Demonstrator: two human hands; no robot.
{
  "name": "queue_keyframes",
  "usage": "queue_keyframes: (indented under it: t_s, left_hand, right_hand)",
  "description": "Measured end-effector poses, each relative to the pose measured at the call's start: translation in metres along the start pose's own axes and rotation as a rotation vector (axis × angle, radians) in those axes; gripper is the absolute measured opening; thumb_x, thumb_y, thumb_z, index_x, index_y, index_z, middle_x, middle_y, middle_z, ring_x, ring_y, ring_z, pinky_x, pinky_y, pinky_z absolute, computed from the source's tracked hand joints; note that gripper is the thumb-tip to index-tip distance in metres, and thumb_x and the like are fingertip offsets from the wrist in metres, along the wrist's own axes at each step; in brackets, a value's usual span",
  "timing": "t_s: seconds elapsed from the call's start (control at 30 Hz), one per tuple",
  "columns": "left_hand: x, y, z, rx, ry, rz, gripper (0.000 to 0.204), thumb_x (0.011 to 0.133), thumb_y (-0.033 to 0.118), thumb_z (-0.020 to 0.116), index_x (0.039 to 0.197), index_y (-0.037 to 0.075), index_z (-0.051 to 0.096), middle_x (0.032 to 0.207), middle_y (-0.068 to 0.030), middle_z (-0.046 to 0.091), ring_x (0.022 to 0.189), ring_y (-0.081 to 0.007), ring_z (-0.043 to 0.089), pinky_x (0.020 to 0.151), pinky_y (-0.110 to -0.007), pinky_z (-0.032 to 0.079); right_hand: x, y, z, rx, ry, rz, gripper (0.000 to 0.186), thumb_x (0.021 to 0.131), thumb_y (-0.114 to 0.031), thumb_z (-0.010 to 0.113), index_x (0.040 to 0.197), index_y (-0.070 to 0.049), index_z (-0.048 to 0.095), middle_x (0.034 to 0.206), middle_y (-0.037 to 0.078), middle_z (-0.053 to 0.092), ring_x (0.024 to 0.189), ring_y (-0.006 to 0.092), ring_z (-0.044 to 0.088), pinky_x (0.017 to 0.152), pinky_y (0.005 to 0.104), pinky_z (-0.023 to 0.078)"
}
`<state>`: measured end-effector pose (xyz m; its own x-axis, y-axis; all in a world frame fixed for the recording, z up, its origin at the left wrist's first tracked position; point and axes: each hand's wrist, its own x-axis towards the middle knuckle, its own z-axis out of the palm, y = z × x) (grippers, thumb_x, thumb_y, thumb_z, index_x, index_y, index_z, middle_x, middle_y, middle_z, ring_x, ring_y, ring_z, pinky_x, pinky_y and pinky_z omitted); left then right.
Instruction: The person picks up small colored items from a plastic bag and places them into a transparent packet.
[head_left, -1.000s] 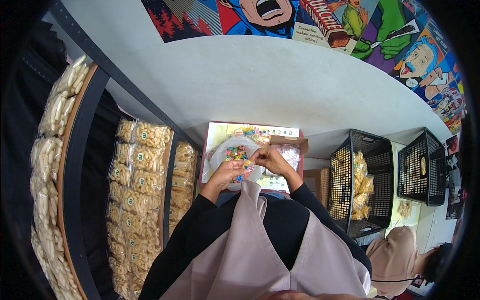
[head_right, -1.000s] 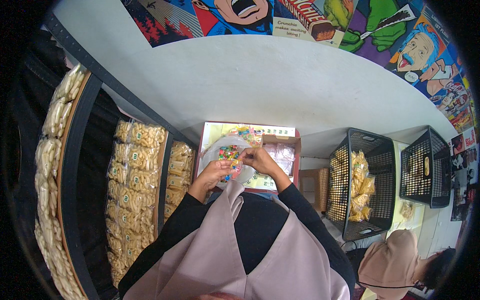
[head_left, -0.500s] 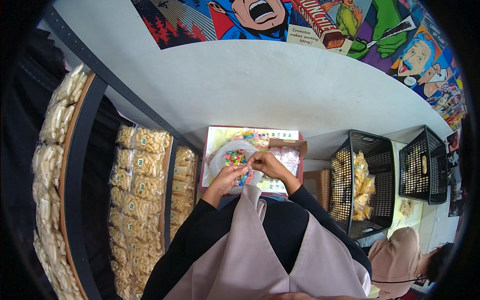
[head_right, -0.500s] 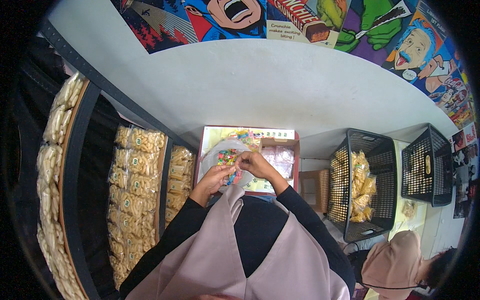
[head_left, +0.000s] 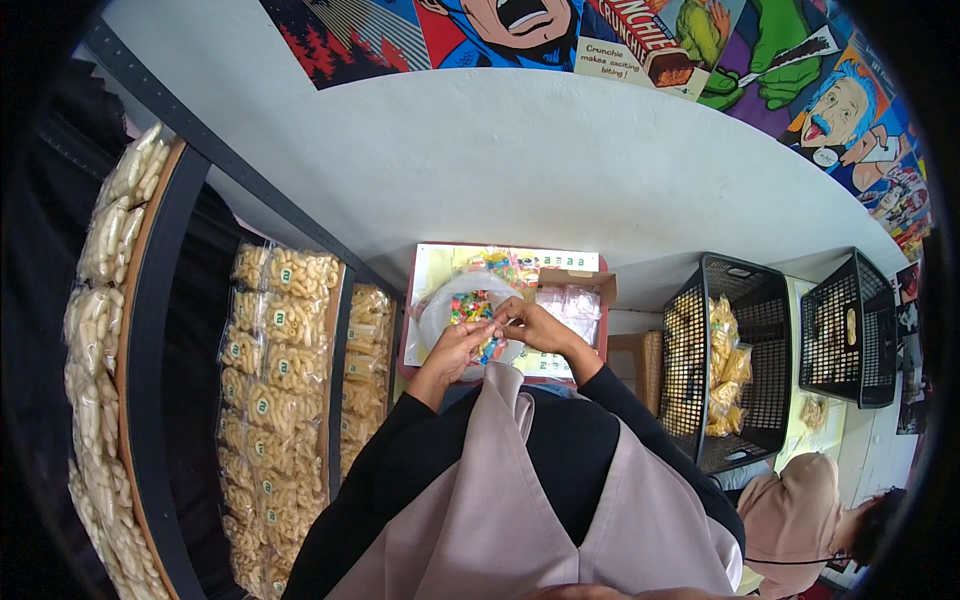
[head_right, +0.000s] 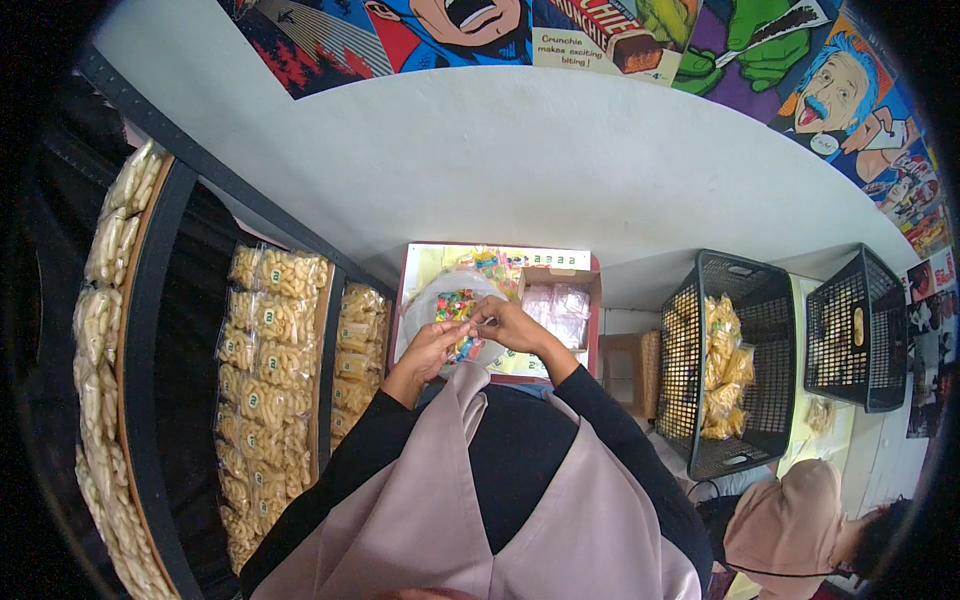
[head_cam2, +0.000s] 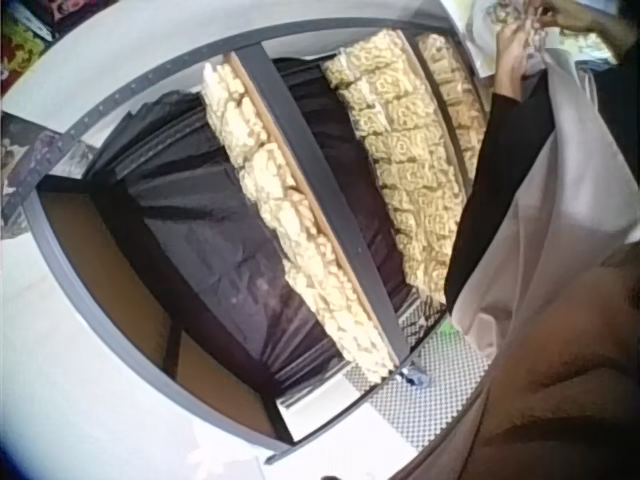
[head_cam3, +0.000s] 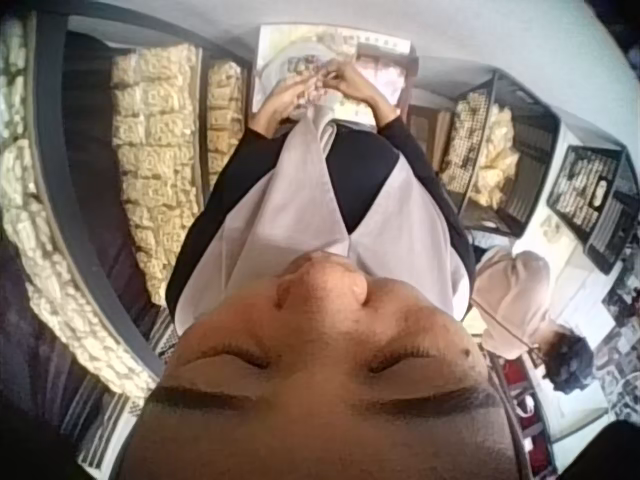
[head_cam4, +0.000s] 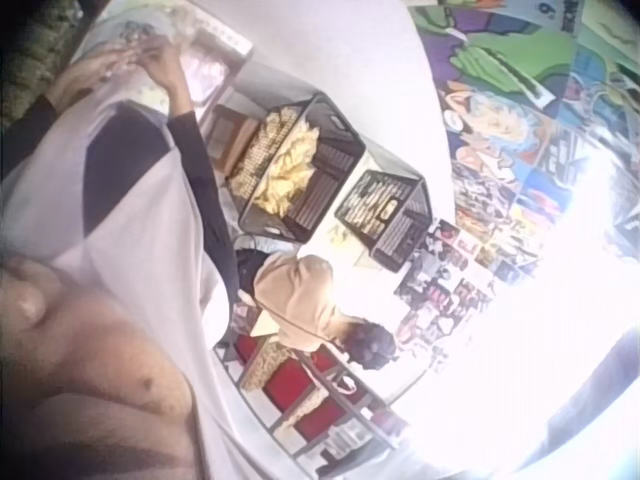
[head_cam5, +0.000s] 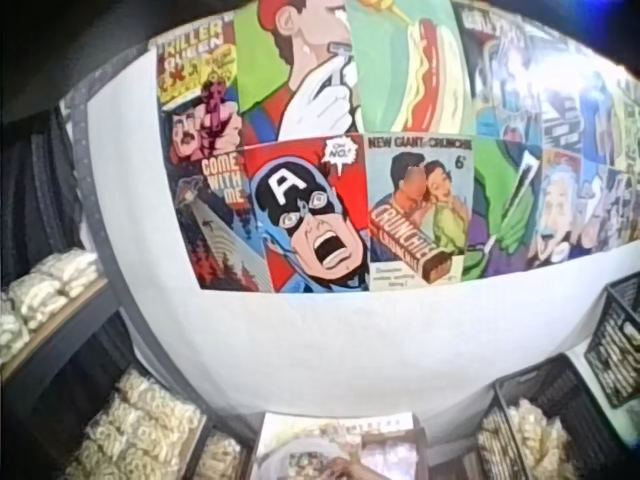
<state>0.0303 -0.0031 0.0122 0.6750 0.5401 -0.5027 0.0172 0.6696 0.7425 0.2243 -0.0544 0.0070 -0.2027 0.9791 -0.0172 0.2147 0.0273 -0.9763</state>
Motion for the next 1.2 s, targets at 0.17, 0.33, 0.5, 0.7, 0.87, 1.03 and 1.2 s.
queue_keyframes:
  t_s: [0.17,0.33,0.5,0.7,0.87,1.03,1.2]
  left_hand:
    - [0.002,-0.009,-0.006,0.005,0.025,-0.039,0.031,0.091,0.02,0.06,0.111,-0.003,0.057,0.095,-0.0062,0.064,0.084,-0.0111,0.063,0.068,-0.023,0.056]
    - [0.003,-0.01,-0.003,-0.025,0.042,0.001,0.027,0.093,0.017,0.056,0.113,0.0,0.055,0.097,-0.0061,0.063,0.084,-0.0126,0.063,0.071,-0.025,0.054]
    - [0.011,-0.015,-0.005,-0.057,0.066,0.082,0.02,0.095,0.016,0.052,0.11,0.004,0.055,0.095,-0.0063,0.062,0.083,-0.0124,0.063,0.071,-0.024,0.053]
    - [0.015,-0.017,-0.006,0.11,0.142,0.102,0.016,0.093,0.015,0.055,0.103,0.003,0.057,0.088,-0.004,0.063,0.076,-0.0087,0.061,0.063,-0.021,0.049]
    - [0.011,-0.015,0.0,0.205,0.167,0.23,0.014,0.091,0.013,0.059,0.097,0.001,0.06,0.083,-0.0024,0.062,0.074,-0.0059,0.057,0.066,-0.02,0.046]
    - [0.012,-0.023,-0.006,0.366,0.19,0.218,0.014,0.089,0.013,0.062,0.095,0.0,0.061,0.082,-0.0011,0.062,0.068,-0.0041,0.055,0.059,-0.019,0.045]
    - [0.009,-0.033,-0.011,0.482,0.166,0.237,0.015,0.087,0.015,0.064,0.093,0.001,0.063,0.077,0.0006,0.062,0.06,-0.0024,0.051,0.052,-0.017,0.041]
  right_hand:
    - [0.0,0.007,0.004,0.043,-0.065,0.06,0.016,0.086,-0.013,0.062,0.097,-0.001,0.066,0.105,0.01,0.055,0.101,0.0217,0.054,0.087,0.0326,0.044]
    - [-0.002,0.009,0.007,-0.01,0.029,0.021,0.019,0.086,-0.014,0.064,0.1,-0.002,0.065,0.101,0.009,0.056,0.097,0.0186,0.054,0.082,0.0308,0.046]
    - [-0.004,-0.01,0.004,0.032,0.162,0.141,0.027,0.084,-0.009,0.066,0.109,-0.001,0.059,0.089,0.005,0.058,0.081,0.0123,0.056,0.073,0.0255,0.047]
    - [-0.009,-0.004,0.004,0.083,0.236,0.157,0.024,0.083,-0.004,0.066,0.104,0.001,0.057,0.08,0.002,0.058,0.072,0.0079,0.054,0.067,0.0222,0.046]
    - [-0.012,-0.007,0.007,0.008,0.236,0.183,0.015,0.086,-0.005,0.063,0.098,0.0,0.058,0.078,0.001,0.057,0.071,0.0071,0.053,0.065,0.0227,0.045]
    - [-0.018,0.008,0.01,-0.029,0.194,0.168,0.011,0.088,-0.009,0.061,0.094,0.0,0.059,0.078,0.001,0.057,0.071,0.0068,0.052,0.065,0.0228,0.044]
    - [-0.024,0.021,0.019,-0.179,0.166,0.043,0.013,0.087,-0.011,0.06,0.092,0.001,0.058,0.08,0.01,0.061,0.074,0.0194,0.059,0.069,0.0308,0.047]
